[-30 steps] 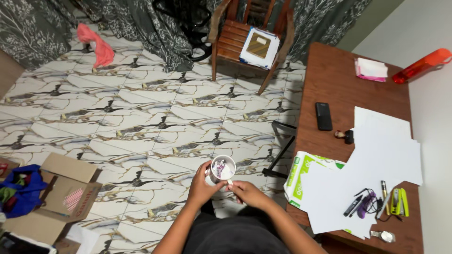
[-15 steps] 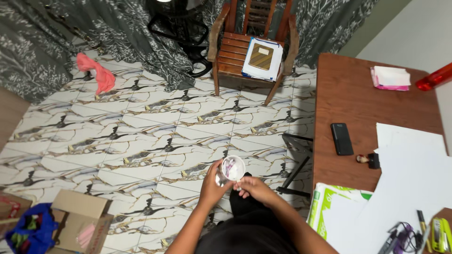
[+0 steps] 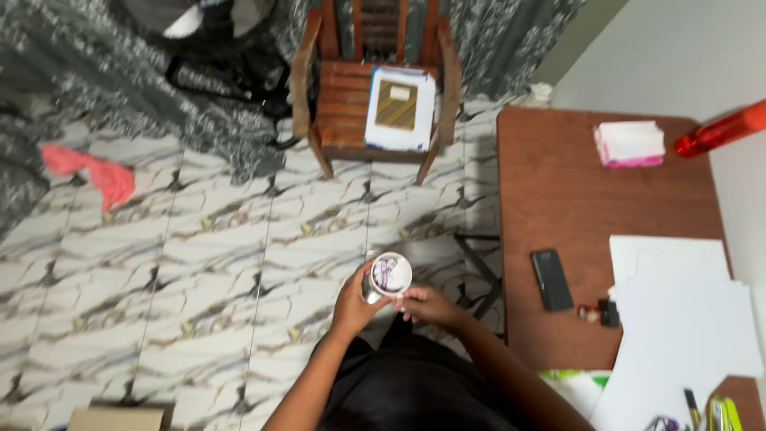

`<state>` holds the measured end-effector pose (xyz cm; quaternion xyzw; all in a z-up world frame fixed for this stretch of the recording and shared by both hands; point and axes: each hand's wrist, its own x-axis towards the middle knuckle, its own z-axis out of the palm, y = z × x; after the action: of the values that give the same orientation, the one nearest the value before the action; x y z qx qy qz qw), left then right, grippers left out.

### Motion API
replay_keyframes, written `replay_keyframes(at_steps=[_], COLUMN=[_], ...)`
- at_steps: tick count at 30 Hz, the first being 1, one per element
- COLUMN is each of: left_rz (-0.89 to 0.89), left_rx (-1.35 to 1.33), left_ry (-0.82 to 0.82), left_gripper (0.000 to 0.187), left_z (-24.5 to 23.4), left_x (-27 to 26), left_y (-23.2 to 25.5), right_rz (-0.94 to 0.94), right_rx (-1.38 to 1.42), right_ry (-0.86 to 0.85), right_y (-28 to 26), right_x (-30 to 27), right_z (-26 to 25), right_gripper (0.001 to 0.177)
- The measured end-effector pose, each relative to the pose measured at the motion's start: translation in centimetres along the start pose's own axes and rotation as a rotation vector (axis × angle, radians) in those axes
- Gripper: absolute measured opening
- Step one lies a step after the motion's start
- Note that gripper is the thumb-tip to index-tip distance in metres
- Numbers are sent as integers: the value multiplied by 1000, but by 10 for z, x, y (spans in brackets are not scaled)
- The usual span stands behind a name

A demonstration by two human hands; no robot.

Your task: The person organizes papers on a desk by moving a stack of papers from a chair to the desk, flipping through a drawing, and handling a stamp and a small box.

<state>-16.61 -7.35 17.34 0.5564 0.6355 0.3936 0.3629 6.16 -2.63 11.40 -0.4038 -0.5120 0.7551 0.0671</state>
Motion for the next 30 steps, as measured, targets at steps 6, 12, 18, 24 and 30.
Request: replay_keyframes(at_steps=[6, 12, 18, 24, 30], left_rz=[41, 128, 236, 256, -54], left_rx=[-24, 15, -8, 26, -89], left_ry=[-127, -298, -485, -756, -781], left_gripper=[86, 88, 85, 88, 76], left_z=[8, 3, 5, 36, 106], left_x=[88, 208, 340, 438, 504], left_y=[-9, -26, -33, -73, -96], right_rz=[302, 144, 74, -69, 35], right_rx=[85, 34, 102, 376, 392], right_ry=[127, 247, 497, 636, 734], right_y=[-80, -102, -105, -79, -93], right_x=[19, 92, 166, 229, 268], right_z=[-37, -82, -128, -175, -259], right_gripper=[31, 41, 35, 22, 17])
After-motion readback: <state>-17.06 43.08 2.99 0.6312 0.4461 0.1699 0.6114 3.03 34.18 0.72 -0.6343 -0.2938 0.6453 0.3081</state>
